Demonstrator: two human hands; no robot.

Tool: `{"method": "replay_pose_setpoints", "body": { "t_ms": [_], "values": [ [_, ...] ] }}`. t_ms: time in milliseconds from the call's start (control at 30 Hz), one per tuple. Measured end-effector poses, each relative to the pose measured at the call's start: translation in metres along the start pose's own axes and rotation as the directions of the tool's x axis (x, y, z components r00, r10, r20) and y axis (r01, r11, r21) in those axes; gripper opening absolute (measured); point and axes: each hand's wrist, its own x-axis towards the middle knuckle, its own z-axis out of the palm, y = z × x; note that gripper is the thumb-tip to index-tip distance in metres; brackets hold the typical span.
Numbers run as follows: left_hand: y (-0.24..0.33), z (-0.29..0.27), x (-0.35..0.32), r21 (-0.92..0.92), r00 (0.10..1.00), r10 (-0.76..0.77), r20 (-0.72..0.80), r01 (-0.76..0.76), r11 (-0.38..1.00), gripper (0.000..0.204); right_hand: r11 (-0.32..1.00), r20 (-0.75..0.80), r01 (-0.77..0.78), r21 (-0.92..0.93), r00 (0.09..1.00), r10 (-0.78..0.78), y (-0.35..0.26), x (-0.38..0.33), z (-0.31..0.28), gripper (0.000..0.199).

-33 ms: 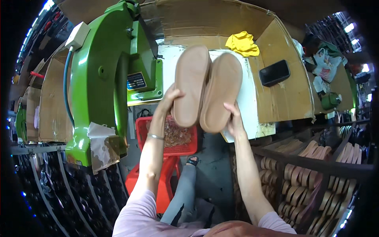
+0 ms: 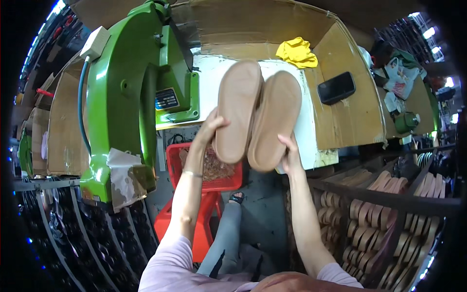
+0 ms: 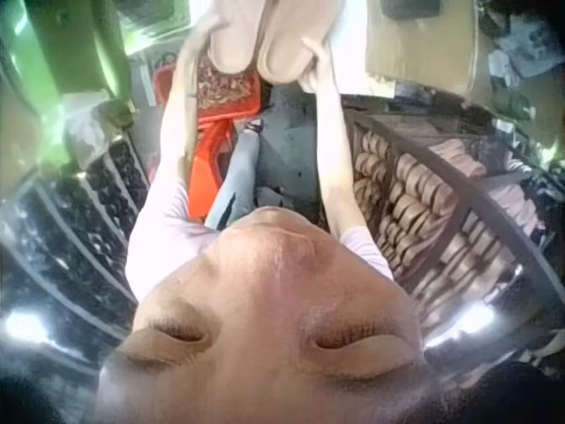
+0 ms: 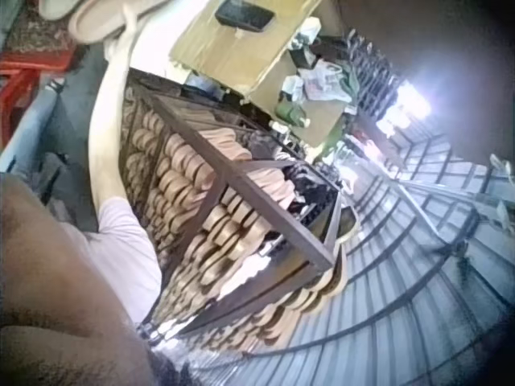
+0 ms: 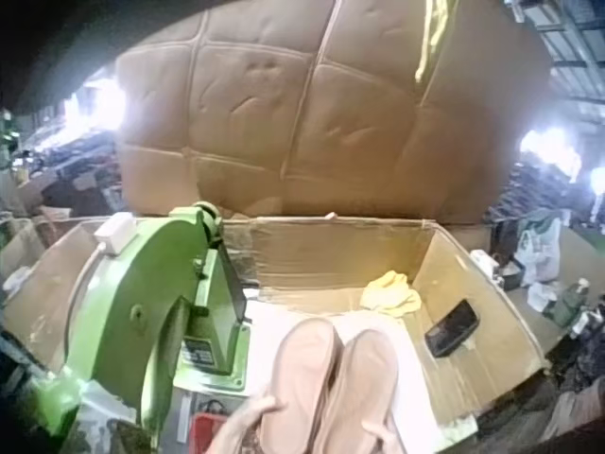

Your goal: The person picks up brown slip-on sandals from a shelf and a red basket, then uses a green grinding machine to smooth the edges and surfaces of the soles. The person handles the sandals one at a time, rotating them against the grinding wheel, and places the finished items on a nearby table.

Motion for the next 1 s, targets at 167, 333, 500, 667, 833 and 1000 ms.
{"method": "replay_pose_setpoints", "body": {
  "t_ms": [167,333,500,667,833,1000],
  "values": [
    [-0.043,0.069,-0.089,0.042,0.997,-0.073,0.032,0.071,0.997,0.083,0.999,-0.156,-0.015,0.044,0.988,0.021,0.016,-0.144,-0.05,0.089],
    [-0.127,0.052,-0.19,0.06,0.919,-0.358,-0.166,0.372,0.926,0.064,0.966,-0.153,-0.248,-0.079,0.96,0.234,0.039,-0.251,-0.079,0.085],
    [-0.146,0.092,-0.354,-0.135,0.936,-0.347,0.062,0.352,0.926,0.076,0.981,-0.109,0.189,-0.051,0.975,-0.193,0.096,-0.413,-0.099,0.113],
    [-0.191,0.148,-0.593,0.016,0.911,-0.396,0.112,0.397,0.918,0.08,0.962,-0.215,0.273,0.02,0.941,-0.263,0.186,-0.629,-0.128,0.104],
    [-0.23,0.203,-0.739,0.031,0.785,-0.573,0.236,0.584,0.811,0.07,0.999,-0.379,0.001,0.038,0.925,0.014,0.213,-0.834,-0.151,0.097],
    [-0.287,0.275,-0.819,0.184,0.58,-0.652,0.489,0.662,0.727,0.068,0.949,-0.638,-0.074,0.306,0.724,0.262,0.281,-1.004,-0.153,0.092]
  ]
}}
